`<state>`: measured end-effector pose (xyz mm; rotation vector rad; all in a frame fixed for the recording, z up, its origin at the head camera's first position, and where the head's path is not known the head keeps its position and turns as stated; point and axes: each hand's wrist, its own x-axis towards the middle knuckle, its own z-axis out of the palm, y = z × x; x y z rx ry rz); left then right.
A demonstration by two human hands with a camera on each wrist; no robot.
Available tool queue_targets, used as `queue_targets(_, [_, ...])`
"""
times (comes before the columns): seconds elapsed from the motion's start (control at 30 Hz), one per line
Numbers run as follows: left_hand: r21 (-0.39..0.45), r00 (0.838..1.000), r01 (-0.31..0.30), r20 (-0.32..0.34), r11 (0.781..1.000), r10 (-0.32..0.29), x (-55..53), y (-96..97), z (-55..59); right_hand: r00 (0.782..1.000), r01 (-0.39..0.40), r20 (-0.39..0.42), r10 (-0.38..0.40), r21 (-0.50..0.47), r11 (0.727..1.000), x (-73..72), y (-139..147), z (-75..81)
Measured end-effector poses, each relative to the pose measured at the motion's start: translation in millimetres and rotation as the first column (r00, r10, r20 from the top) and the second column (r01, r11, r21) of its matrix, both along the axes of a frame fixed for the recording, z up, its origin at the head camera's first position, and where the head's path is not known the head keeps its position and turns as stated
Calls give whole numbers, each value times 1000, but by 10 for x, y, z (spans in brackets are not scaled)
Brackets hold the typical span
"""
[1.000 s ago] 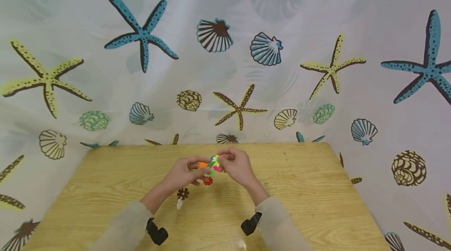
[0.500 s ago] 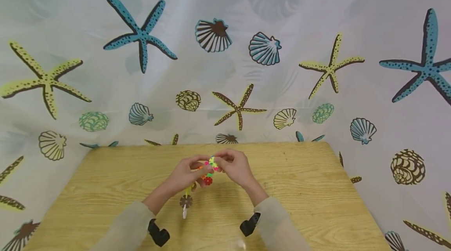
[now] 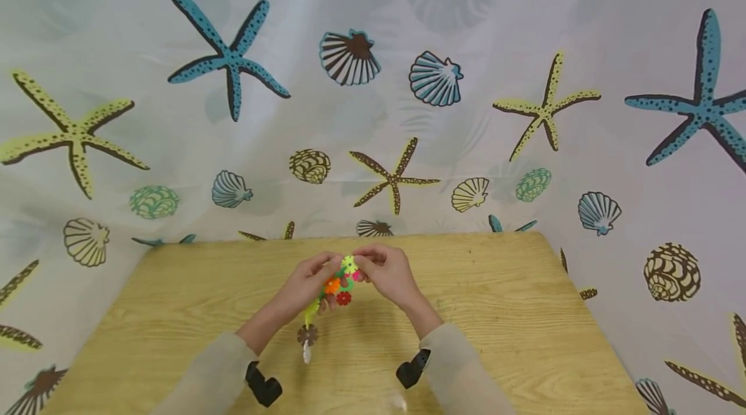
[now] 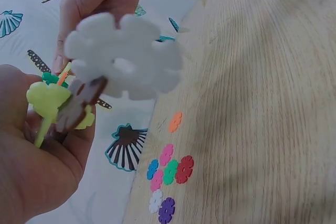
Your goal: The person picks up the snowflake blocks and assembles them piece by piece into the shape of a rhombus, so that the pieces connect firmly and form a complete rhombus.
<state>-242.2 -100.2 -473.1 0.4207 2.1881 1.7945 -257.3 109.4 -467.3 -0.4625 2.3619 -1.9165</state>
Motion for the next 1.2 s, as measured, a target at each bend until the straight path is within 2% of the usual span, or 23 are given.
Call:
queue_targets(0.13, [18, 1000, 20, 19, 1000, -21, -3, 5, -10, 1000, -3, -6, 3, 5, 1000, 10, -25, 1])
queue_targets(0.23, [34, 999, 12, 36, 999, -13, -6, 9, -20, 1000, 0, 1, 0, 10, 1000, 9, -39, -2])
queue_targets(0.5, [52, 991, -110, 83, 993, 106, -8, 2, -32, 993, 107, 40, -108, 27, 994, -114, 40, -115])
queue_targets(0.6, [69, 988, -136, 81, 988, 130, 0, -18, -32, 990, 135, 33, -138, 86, 987, -168, 98, -202])
queue_targets(0.67, [78, 988, -135, 80, 988, 129, 6, -34, -30, 988, 146, 22, -150, 140, 979, -195, 131, -268])
queue_targets(0.9, [125, 996, -72, 54, 990, 66, 25, -79, -13, 989, 140, -1, -149, 332, 933, -298, 222, -586])
queue_targets(1.0, [131, 998, -60, 37, 990, 55, 23, -80, -16, 992, 117, 4, -128, 387, 915, -328, 253, -706])
queue_targets(1.2, [141, 999, -52, 22, 989, 50, 19, -78, -29, 994, 107, -47, -96, 468, 877, -363, 284, -856])
